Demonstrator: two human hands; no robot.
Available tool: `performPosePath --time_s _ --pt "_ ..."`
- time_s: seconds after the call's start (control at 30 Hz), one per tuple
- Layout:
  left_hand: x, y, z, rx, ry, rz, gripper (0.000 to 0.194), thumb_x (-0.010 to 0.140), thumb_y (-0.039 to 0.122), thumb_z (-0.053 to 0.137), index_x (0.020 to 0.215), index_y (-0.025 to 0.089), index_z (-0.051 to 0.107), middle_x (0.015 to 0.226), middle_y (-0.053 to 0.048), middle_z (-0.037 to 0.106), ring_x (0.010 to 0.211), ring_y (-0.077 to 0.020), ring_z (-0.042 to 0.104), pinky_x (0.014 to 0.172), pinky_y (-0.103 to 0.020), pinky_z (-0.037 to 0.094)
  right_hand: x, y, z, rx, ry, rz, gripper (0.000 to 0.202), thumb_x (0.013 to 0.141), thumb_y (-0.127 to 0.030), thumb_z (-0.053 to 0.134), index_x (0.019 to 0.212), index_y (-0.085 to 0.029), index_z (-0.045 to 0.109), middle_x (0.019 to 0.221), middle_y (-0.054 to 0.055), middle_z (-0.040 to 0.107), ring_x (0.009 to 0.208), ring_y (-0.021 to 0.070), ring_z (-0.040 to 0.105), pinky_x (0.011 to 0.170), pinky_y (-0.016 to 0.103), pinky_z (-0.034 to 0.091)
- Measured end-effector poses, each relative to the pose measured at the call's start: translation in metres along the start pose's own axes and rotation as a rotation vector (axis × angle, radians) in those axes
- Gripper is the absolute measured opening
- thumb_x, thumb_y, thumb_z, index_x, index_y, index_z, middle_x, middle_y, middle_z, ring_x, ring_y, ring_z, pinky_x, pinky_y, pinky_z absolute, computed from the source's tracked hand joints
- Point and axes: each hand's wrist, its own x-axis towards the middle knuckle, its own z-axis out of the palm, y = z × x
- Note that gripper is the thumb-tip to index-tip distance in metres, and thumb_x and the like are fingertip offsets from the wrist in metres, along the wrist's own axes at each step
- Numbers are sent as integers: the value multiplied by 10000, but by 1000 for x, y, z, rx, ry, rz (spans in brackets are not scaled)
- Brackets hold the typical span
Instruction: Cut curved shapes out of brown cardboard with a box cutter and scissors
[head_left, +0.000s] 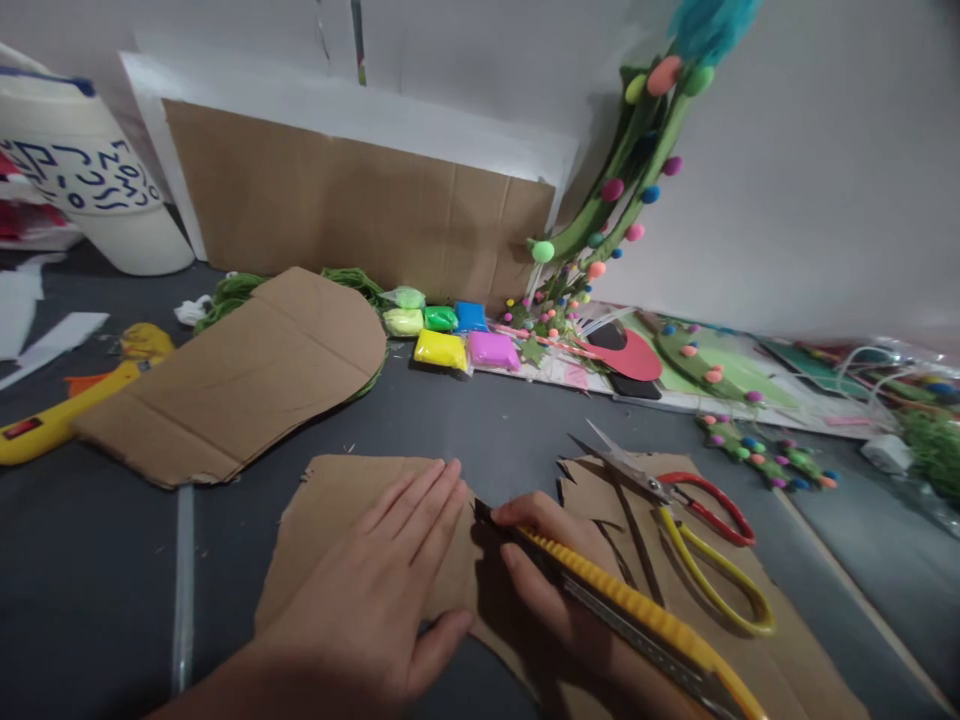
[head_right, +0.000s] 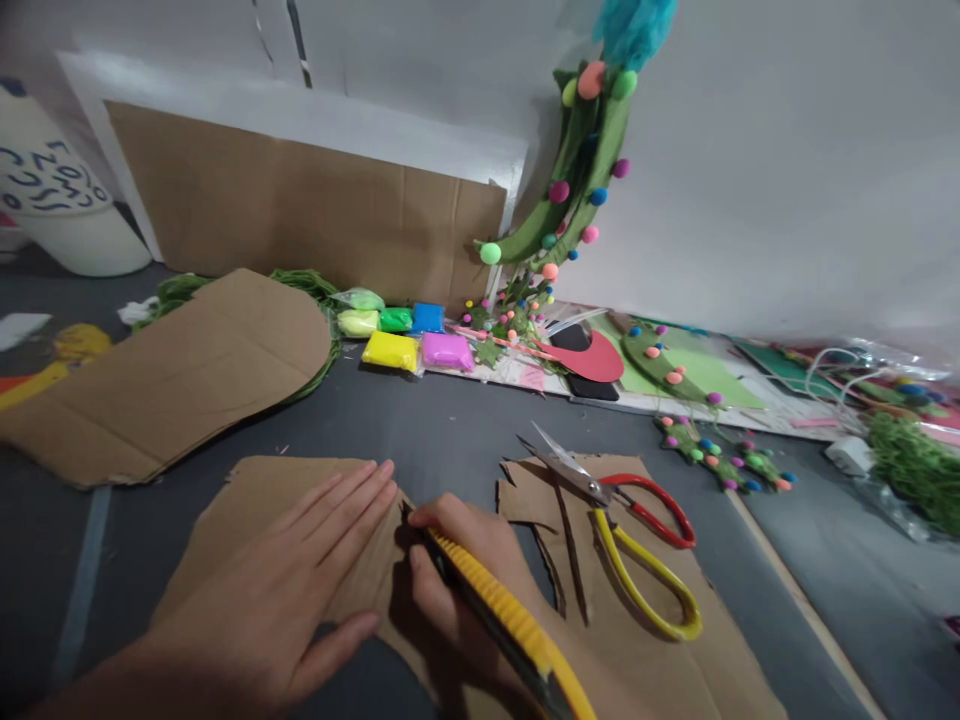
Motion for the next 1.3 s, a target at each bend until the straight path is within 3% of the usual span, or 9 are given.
performPosePath --time_s 0.2,0.4,0.6,0.87,1.1,1.3 --pt "-1 -1 0 -50 -28 -18 722 871 440 516 1464 93 293 1531 -173 331 1411 -283 291 1118 -419 324 -1 1 0 11 -1 14 158 821 -155 500 928 -257 556 744 -15 685 629 159 645 580 248 494" --pt "1 0 -3 -73 -67 -31 680 875 441 504 1441 90 362 1526 -176 332 1400 -299 309 1130 -423 302 -3 6 5 17 -76 49 145 830 -155 511 934 -247 553 699 -27 643 577 133 594 557 226 459" --pt "-3 0 1 -96 -44 -54 773 871 421 517 1512 150 183 1552 -140 296 1422 -281 261 1139 -426 282 -1 0 2 73 -7 67 115 821 -187 493 897 -245 557 723 -26 661 610 136 611 575 226 468" --pt "-2 -1 0 -64 -58 -31 712 872 431 509 1468 102 303 1543 -166 304 1412 -285 289 1126 -415 308 -6 7 5 49 -72 139 122 834 -203 497 926 -241 568 665 -27 618 544 136 553 517 230 414" --pt "-3 -1 1 -99 -43 -50 744 881 428 505 1507 151 212 1557 -134 286 1424 -273 258 1142 -416 283 -1 1 5 21 -20 107 128 786 -172 482 863 -230 566 639 -29 621 534 134 568 503 226 417" --pt "-2 0 -1 -46 -77 -50 720 883 447 483 1482 112 268 1556 -149 277 1426 -272 251 1132 -417 297 -3 4 4 82 -45 129 114 803 -188 478 880 -234 549 641 -35 592 536 126 530 522 229 410"
